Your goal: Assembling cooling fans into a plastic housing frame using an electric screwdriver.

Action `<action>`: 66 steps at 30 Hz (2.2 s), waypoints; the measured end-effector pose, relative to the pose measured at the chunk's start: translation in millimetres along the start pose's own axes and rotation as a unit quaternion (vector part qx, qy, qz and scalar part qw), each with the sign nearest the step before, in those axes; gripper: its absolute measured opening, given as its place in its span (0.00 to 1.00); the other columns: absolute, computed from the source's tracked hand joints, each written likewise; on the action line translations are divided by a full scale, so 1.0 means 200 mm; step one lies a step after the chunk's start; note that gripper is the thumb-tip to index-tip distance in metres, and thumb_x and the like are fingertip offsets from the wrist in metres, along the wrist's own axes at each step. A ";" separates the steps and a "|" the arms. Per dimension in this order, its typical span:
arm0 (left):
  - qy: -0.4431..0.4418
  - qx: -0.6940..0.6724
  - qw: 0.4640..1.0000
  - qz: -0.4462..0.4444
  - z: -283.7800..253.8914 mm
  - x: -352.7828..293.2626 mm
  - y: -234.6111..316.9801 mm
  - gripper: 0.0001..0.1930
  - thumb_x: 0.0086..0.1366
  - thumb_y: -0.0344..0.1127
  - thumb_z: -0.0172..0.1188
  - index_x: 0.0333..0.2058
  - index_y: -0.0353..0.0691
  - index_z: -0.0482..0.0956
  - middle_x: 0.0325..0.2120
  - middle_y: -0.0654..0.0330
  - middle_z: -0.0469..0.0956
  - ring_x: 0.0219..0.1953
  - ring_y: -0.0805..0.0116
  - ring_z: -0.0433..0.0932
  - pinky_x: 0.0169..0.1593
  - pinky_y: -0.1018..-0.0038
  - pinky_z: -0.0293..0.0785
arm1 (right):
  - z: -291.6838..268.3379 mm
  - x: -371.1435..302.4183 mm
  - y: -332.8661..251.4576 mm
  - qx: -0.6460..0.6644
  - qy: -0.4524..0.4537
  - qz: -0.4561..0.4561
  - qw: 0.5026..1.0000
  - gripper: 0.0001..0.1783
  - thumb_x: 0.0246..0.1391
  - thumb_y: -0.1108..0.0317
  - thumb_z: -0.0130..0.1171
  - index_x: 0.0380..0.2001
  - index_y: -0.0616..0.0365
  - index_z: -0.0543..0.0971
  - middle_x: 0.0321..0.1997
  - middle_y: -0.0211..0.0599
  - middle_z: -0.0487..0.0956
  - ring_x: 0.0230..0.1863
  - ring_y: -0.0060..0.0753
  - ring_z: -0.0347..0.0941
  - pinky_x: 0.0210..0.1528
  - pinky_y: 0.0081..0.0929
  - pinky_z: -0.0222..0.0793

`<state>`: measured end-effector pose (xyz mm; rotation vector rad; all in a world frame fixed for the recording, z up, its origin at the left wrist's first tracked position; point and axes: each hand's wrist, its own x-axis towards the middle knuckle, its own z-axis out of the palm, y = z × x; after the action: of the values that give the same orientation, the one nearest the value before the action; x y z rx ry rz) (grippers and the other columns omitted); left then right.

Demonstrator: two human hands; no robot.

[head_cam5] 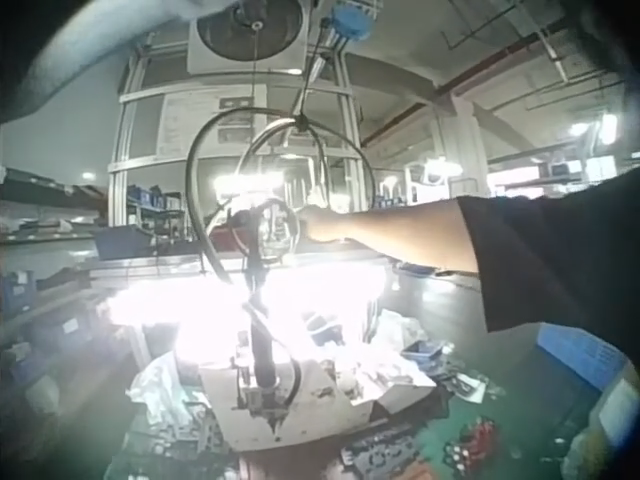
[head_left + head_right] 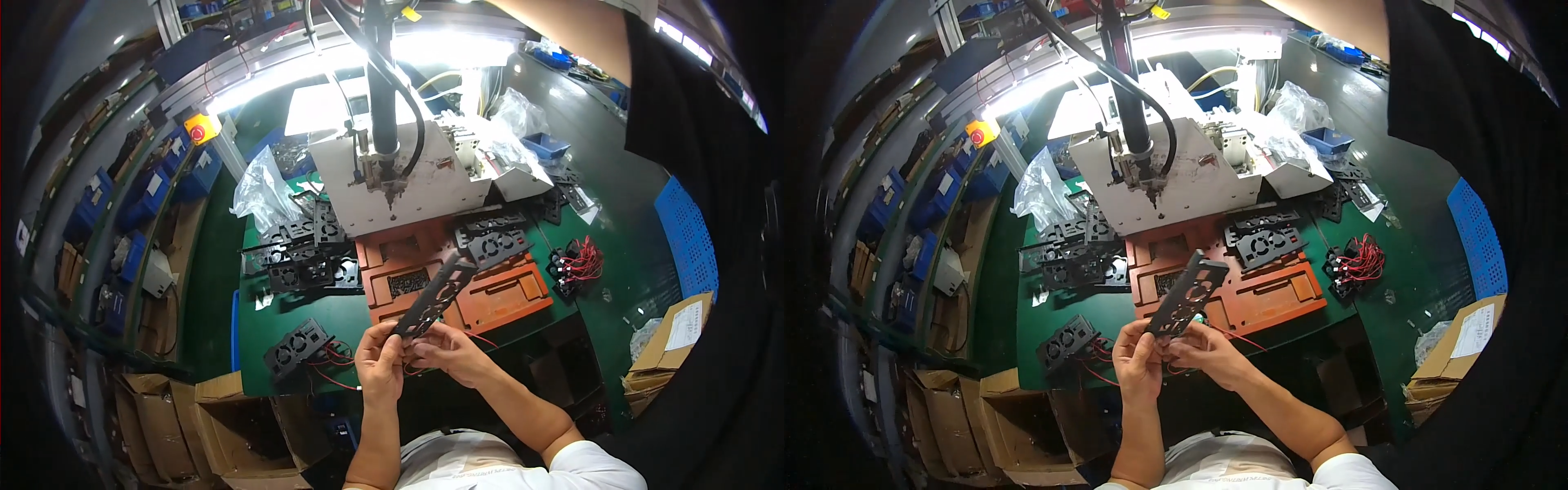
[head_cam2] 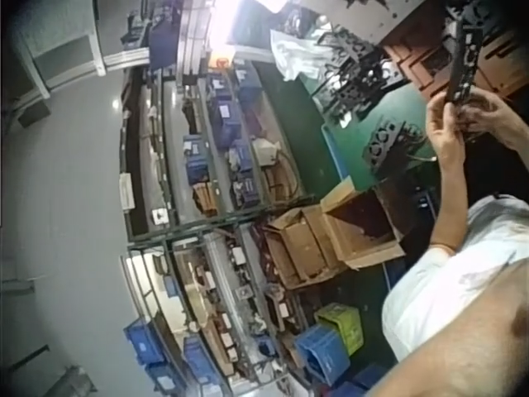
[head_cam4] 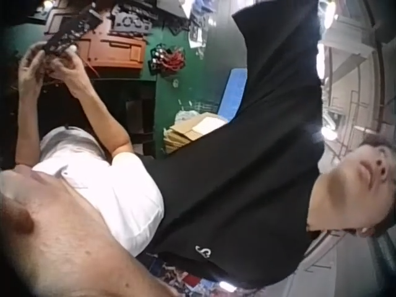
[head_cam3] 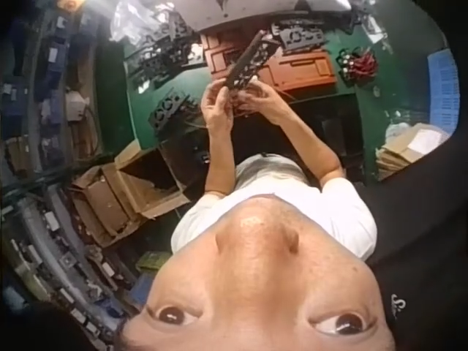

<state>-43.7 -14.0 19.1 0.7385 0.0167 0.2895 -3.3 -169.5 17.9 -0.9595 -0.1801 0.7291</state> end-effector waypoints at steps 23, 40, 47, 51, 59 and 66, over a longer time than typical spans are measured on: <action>-0.010 0.009 0.999 -0.030 -0.08 0.12 0.07 0.13 0.73 0.26 0.59 0.54 0.30 0.77 0.44 0.55 0.83 0.43 0.66 0.85 0.50 0.69 0.84 | 0.01 0.00 -0.20 0.002 0.117 -0.103 0.988 0.16 0.66 0.73 0.62 0.55 0.64 0.75 0.52 0.39 0.82 0.49 0.29 0.82 0.49 0.30 0.85; -0.067 0.146 0.976 -0.148 -0.04 0.09 0.16 0.21 0.69 0.33 0.68 0.57 0.35 0.77 0.43 0.58 0.85 0.41 0.76 0.82 0.42 0.77 0.75 | -0.01 -0.03 -0.28 -0.214 0.082 -0.131 0.965 0.29 0.70 0.72 0.55 0.71 0.63 0.63 0.58 0.41 0.79 0.51 0.28 0.80 0.52 0.28 0.81; 0.028 0.073 0.995 -0.062 -0.08 0.14 0.16 0.12 0.66 0.22 0.65 0.48 0.38 0.79 0.47 0.56 0.83 0.44 0.67 0.85 0.47 0.68 0.87 | -0.08 -0.02 -0.34 -0.315 0.149 -0.206 0.914 0.28 0.67 0.70 0.61 0.68 0.61 0.69 0.50 0.35 0.81 0.45 0.22 0.77 0.51 0.26 0.73; 0.070 0.032 0.996 -0.044 -0.14 0.17 0.22 0.11 0.65 0.21 0.64 0.45 0.39 0.79 0.42 0.63 0.82 0.43 0.67 0.85 0.46 0.66 0.88 | -0.14 -0.05 -0.36 -0.290 0.218 -0.243 0.899 0.24 0.67 0.68 0.61 0.64 0.62 0.73 0.54 0.40 0.83 0.52 0.28 0.79 0.52 0.26 0.72; 0.086 0.023 0.994 -0.059 -0.13 0.13 0.18 0.13 0.66 0.24 0.64 0.48 0.37 0.75 0.45 0.57 0.82 0.45 0.65 0.85 0.52 0.66 0.86 | -0.21 -0.04 -0.14 -0.540 0.172 -0.243 0.787 0.30 0.55 0.77 0.70 0.62 0.56 0.75 0.60 0.35 0.78 0.59 0.30 0.76 0.57 0.28 0.74; 0.071 0.010 0.986 -0.151 -0.04 0.04 0.07 0.20 0.67 0.26 0.65 0.56 0.36 0.73 0.46 0.58 0.81 0.44 0.67 0.84 0.54 0.64 0.85 | -0.15 -0.02 -0.22 -0.520 0.083 -0.281 0.802 0.56 0.44 0.66 0.81 0.74 0.54 0.60 0.77 0.41 0.61 0.73 0.43 0.65 0.69 0.43 0.66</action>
<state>-41.1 3.0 21.7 0.7238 0.2640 0.0519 27.9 -208.9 37.4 -1.8945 -0.7288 -0.0889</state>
